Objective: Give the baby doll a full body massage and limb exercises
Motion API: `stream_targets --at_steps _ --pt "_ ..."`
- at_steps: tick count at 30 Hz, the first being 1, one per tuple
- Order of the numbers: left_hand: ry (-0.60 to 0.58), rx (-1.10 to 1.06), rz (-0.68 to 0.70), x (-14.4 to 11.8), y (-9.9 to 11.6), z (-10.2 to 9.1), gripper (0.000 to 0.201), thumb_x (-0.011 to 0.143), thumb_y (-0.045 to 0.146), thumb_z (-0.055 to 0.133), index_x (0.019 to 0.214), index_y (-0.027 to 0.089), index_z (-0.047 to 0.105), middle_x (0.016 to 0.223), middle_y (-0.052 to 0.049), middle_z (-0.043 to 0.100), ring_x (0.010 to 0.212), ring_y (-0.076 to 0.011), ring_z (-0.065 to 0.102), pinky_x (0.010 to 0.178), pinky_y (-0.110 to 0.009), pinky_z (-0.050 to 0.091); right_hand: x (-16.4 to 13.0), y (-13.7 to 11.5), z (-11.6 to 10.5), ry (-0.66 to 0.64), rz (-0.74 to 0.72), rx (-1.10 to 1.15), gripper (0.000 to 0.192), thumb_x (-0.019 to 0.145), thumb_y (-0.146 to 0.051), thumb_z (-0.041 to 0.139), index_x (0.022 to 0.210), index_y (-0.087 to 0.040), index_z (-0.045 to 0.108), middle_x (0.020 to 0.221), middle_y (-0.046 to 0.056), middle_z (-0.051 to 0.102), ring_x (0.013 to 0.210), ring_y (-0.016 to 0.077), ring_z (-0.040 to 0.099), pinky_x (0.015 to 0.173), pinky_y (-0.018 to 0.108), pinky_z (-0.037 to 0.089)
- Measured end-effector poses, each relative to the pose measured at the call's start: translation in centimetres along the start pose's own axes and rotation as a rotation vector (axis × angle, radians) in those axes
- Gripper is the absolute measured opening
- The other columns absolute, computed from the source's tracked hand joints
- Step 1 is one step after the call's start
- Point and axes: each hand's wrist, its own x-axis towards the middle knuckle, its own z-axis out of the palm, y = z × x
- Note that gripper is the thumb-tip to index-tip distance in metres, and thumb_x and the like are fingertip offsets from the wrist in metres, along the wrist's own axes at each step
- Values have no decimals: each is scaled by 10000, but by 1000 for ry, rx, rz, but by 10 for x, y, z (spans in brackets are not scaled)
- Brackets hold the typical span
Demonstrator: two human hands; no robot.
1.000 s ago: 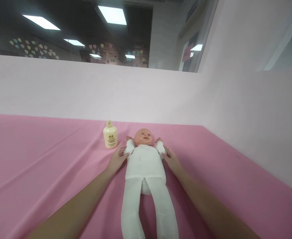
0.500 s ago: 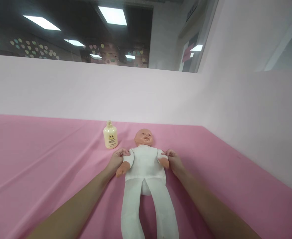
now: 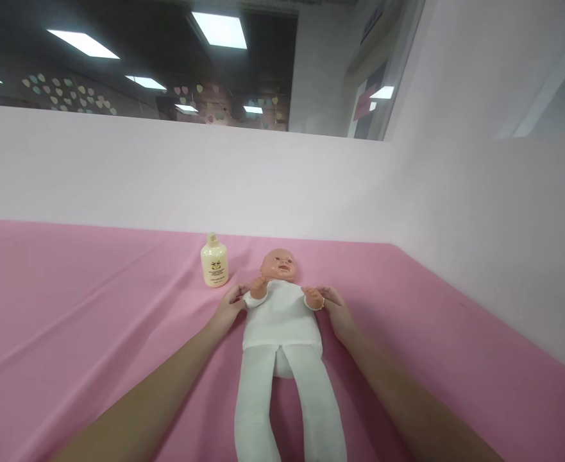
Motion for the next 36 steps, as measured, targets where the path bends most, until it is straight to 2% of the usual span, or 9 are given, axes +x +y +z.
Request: stream_targets --at_steps 4,7,10,14,21,25,36 --pt "42 135 41 -1 1 1 341 717 190 600 1055 217 570 1078 -43 656 1034 -215 606 885 -333 460 2 4 -3 34 -52 -59 285 736 -357 682 1002 -279 618 1151 27 686 1112 245 603 942 394 480" --pt "114 294 105 -5 7 3 287 789 263 614 1063 232 536 1148 -50 628 1146 -225 575 992 -360 425 2 5 -4 65 -126 -151 297 758 -350 662 1036 -284 582 1112 23 659 1084 229 599 942 384 483" --pt "145 372 112 -9 12 5 275 832 332 613 1076 250 514 1215 -56 609 1200 -234 557 991 -360 426 0 4 -3 104 -173 -257 256 788 -338 636 1025 -276 560 1066 23 636 1039 214 601 917 371 493" --pt "140 385 114 -10 13 5 250 845 377 604 1051 254 532 1218 -59 621 1169 -234 577 956 -348 448 -3 1 -2 120 -188 -361 208 832 -392 610 989 -262 569 1046 34 640 1026 211 598 907 362 495" --pt "131 432 134 -9 11 4 296 866 387 581 1130 254 592 1201 -61 634 1158 -232 577 1051 -373 403 -4 1 -1 97 -225 -453 180 860 -423 588 940 -262 602 998 42 658 1012 225 595 889 374 490" --pt "137 429 88 -8 10 2 347 867 398 577 1180 248 593 1203 -73 638 1128 -242 592 1017 -388 429 -3 3 -2 110 -224 -471 143 860 -395 575 899 -259 594 965 33 653 978 220 601 856 367 491" --pt "137 384 37 -7 7 -1 396 833 425 608 1182 239 601 1220 -82 650 1039 -243 622 939 -385 466 -5 -3 2 106 -182 -498 188 882 -396 533 956 -254 632 1009 48 694 966 219 647 834 365 500"
